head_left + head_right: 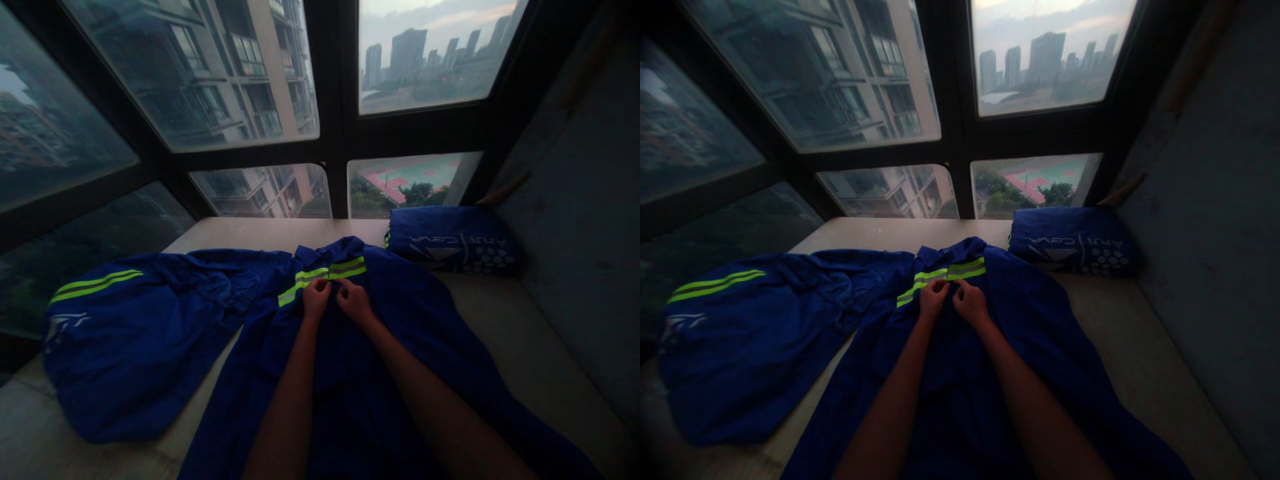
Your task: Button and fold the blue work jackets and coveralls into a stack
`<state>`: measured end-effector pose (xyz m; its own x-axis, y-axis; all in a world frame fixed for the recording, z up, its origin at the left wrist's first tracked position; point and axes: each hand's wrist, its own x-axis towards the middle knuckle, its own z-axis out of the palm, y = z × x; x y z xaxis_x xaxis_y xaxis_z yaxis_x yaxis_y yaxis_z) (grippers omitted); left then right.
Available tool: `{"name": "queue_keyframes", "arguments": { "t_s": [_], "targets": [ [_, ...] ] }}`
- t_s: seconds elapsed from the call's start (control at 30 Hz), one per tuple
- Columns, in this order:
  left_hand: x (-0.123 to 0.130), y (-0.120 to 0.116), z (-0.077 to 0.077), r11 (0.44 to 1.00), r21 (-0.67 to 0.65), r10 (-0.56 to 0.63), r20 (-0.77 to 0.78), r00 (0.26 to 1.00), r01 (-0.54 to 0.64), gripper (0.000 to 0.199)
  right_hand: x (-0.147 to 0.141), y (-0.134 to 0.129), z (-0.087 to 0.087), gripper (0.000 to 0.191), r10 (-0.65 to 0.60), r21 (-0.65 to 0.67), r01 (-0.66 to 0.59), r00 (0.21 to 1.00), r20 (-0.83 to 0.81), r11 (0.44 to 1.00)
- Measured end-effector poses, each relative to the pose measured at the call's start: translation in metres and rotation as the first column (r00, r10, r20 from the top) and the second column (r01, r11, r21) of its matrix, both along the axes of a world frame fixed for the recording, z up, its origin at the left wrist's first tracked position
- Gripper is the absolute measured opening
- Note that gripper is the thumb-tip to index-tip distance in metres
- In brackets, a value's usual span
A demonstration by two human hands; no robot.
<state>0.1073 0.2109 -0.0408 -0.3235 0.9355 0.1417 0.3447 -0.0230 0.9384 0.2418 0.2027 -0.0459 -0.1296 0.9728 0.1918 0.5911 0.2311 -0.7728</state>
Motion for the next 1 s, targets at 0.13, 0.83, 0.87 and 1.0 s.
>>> {"name": "queue_keyframes", "arguments": {
  "t_s": [0.13, 0.83, 0.87, 1.0],
  "targets": [
    [0.001, -0.003, 0.001, 0.999, 0.016, -0.028, 0.007, 1.000, 0.028, 0.007, 0.000, 0.003, -0.001, 0.025, -0.030, -0.003, 0.030, 0.999, -0.015, 1.000],
    [0.021, -0.016, 0.009, 0.998, -0.052, -0.057, -0.358, 0.932, 0.041, 0.013, 0.001, 0.020, 0.015, 0.024, -0.150, -0.203, 0.177, 0.979, 0.140, 0.963],
    [0.023, -0.016, 0.012, 0.998, -0.070, -0.030, -0.407, 0.913, 0.001, 0.011, 0.000, 0.019, 0.017, 0.024, -0.150, -0.210, 0.184, 0.974, 0.168, 0.960],
    [0.024, -0.014, 0.022, 0.983, -0.157, -0.008, -0.565, 0.825, -0.098, 0.009, -0.009, 0.010, 0.022, 0.028, -0.153, -0.224, 0.219, 0.948, 0.278, 0.950]
  ]
}}
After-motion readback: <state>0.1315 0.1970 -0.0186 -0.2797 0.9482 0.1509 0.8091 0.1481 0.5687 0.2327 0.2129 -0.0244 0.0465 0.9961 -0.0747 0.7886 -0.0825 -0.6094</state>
